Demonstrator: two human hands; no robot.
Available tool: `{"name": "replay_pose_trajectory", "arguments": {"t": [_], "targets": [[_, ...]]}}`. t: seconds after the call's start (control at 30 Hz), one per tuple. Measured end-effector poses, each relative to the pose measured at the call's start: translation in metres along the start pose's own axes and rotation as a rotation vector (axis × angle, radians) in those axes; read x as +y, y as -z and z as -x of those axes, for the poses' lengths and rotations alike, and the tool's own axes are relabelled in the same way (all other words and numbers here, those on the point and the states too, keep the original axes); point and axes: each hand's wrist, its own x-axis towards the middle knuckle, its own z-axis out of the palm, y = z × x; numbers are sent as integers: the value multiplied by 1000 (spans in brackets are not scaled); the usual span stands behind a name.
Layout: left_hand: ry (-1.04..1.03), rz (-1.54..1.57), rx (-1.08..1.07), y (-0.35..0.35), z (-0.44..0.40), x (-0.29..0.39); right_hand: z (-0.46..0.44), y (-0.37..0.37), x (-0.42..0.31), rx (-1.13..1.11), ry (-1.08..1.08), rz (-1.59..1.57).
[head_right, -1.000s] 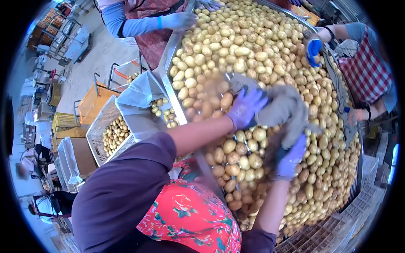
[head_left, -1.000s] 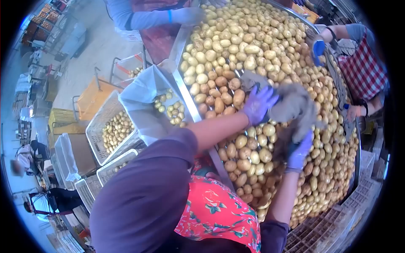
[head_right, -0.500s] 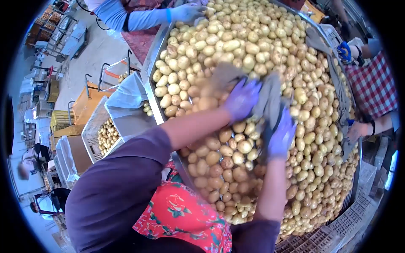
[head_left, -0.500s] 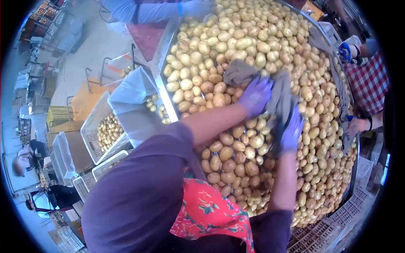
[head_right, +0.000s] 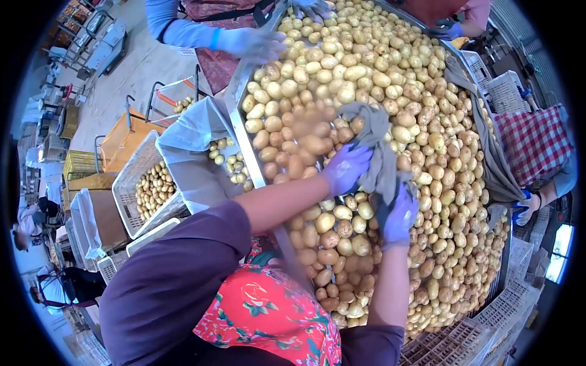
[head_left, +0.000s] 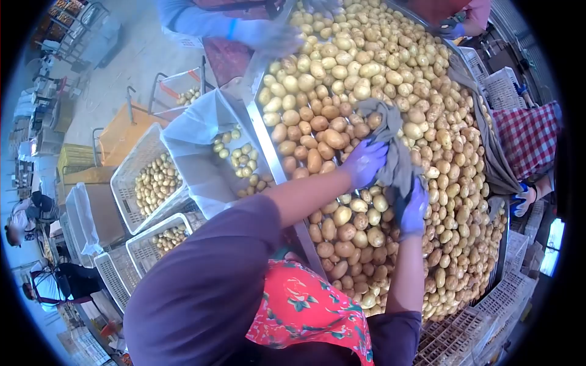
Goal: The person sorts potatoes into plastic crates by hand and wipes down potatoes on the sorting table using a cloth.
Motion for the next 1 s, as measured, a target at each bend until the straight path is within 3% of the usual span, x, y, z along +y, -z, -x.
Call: {"name": "replay_pose_trajectory", "arguments": {"t": [0.03, 0.1, 0.13, 0.2, 0.23, 0.27, 0.3, 0.33, 0.37, 0.43, 0.47, 0.5, 0.57, 0.63, 0.73, 0.77, 0.9, 1.0], "targets": [[-11, 19, -62, 8, 20, 2, 14, -3, 3, -66, 9, 85], [-6, 20, -215, 51, 52, 10, 46, -17, -9, 57, 209, 371], [7, 4, -306, 68, 63, 11, 45, -26, -6, 44, 187, 304], [-15, 118, -173, 56, 87, -20, 26, -10, -24, 36, 167, 84], [123, 381, -152, 65, 85, -33, 9, -9, -28, 28, 179, -163], [396, 852, -100, 89, 76, -42, -3, 1, -47, 40, 107, -302], [616, 1280, 68, 119, 66, -48, -12, 10, -68, 52, 37, -442], [769, 1537, 312, 148, 55, -49, -17, 9, -75, 92, 89, -332], [521, 958, 166, 161, 54, -79, -21, 7, -80, 130, 140, -221], [639, 600, 388, 205, 36, -71, -27, -33, -81, 64, 185, -111], [477, 370, 528, 193, 35, -90, -29, -59, -82, 23, 202, -32], [476, 289, 404, 173, 44, -113, -30, -85, -87, -41, 196, 93], [687, -407, -172, 124, 50, -130, -30, -110, -94, -100, 207, 178], [743, -612, -172, 69, 46, -154, -49, -113, -88, -120, 214, 130], [600, -551, -69, 62, 16, -194, -65, -116, -84, -109, 194, 71], [576, -558, -74, 75, -9, -179, -70, -116, -87, -91, 198, 50], [712, -477, -85, 61, -25, -196, -71, -128, -84, -16, 106, -63], [670, 96, 121, 62, -5, -152, -40, -125, -62, 49, 126, -387]]}}
